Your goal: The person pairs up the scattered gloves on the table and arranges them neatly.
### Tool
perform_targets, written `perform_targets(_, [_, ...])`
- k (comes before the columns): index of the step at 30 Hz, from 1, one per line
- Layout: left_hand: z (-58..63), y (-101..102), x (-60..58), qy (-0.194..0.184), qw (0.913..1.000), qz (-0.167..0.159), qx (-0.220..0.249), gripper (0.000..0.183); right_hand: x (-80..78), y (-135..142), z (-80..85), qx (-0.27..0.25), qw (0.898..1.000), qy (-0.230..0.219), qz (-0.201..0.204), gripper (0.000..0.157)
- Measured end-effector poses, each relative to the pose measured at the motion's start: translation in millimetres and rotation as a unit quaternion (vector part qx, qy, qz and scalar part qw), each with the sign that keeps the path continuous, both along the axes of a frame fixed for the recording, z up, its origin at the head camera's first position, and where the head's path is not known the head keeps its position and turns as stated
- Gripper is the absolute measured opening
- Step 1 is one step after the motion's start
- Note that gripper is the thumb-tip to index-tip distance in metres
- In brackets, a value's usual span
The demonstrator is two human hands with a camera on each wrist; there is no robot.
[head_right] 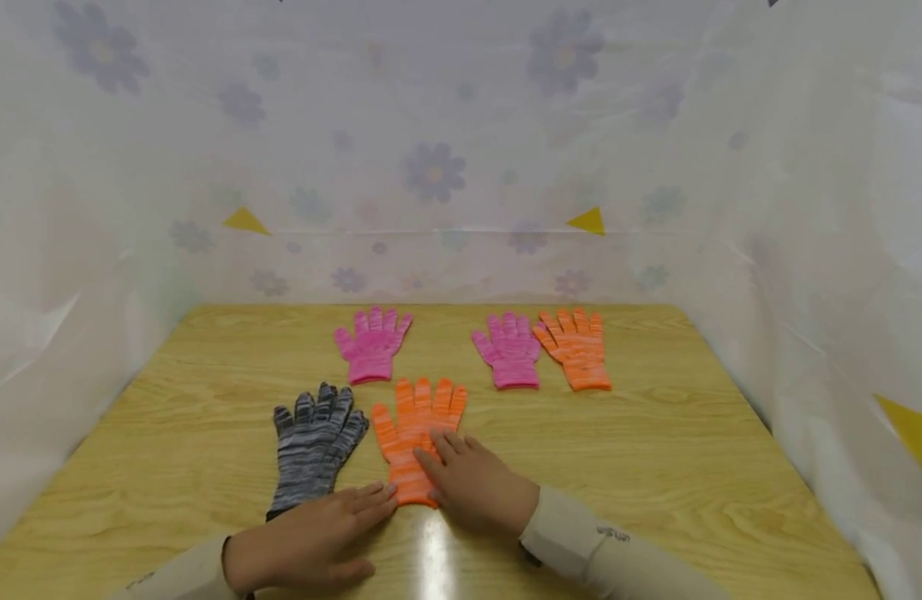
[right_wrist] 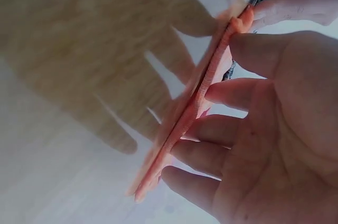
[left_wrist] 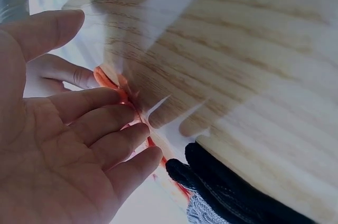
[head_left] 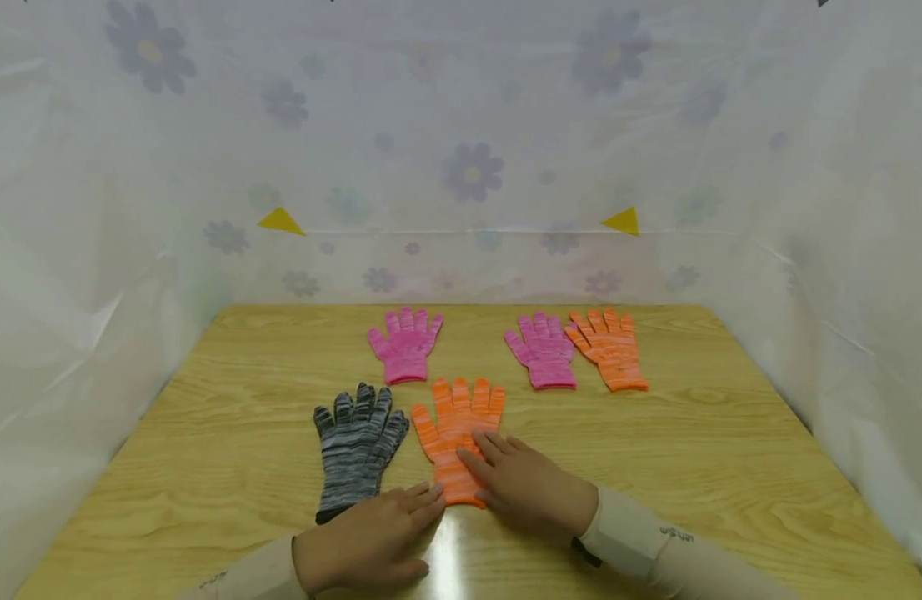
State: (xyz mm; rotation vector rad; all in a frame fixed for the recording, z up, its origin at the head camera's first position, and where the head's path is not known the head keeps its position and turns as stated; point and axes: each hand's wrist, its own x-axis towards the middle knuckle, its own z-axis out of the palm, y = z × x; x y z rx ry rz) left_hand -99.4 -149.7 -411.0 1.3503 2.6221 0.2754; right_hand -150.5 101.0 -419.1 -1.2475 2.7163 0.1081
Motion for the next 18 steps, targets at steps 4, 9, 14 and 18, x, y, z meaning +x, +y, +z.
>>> perform_targets(4, [0.4, 0.6, -1.5, -0.004, 1.0000, 0.000, -0.001, 0.065, -3.6, 1.7, 6.6, 0.005, 1.000, -0.026, -0.006, 0.056])
perform_targets(9, [0.3, 0.7, -2.2, -0.002, 1.0000, -0.006, 0.004, 0.065, -18.3, 10.0, 23.8, -0.026, 0.999, -0.038, -0.008, 0.058])
perform_targets(14, [2.1, 0.8, -3.4, -0.011, 0.9999, -0.003, 0.002, 0.064, -34.5, 34.7, 36.0, -0.105, 0.994, -0.007, -0.023, 0.056])
perform_targets(18, [3.3, 0.9, -4.4, -0.016, 0.9999, -0.002, 0.002, 0.063, -44.0, 62.0, 38.6, -0.147, 0.985, 0.033, -0.089, 0.053])
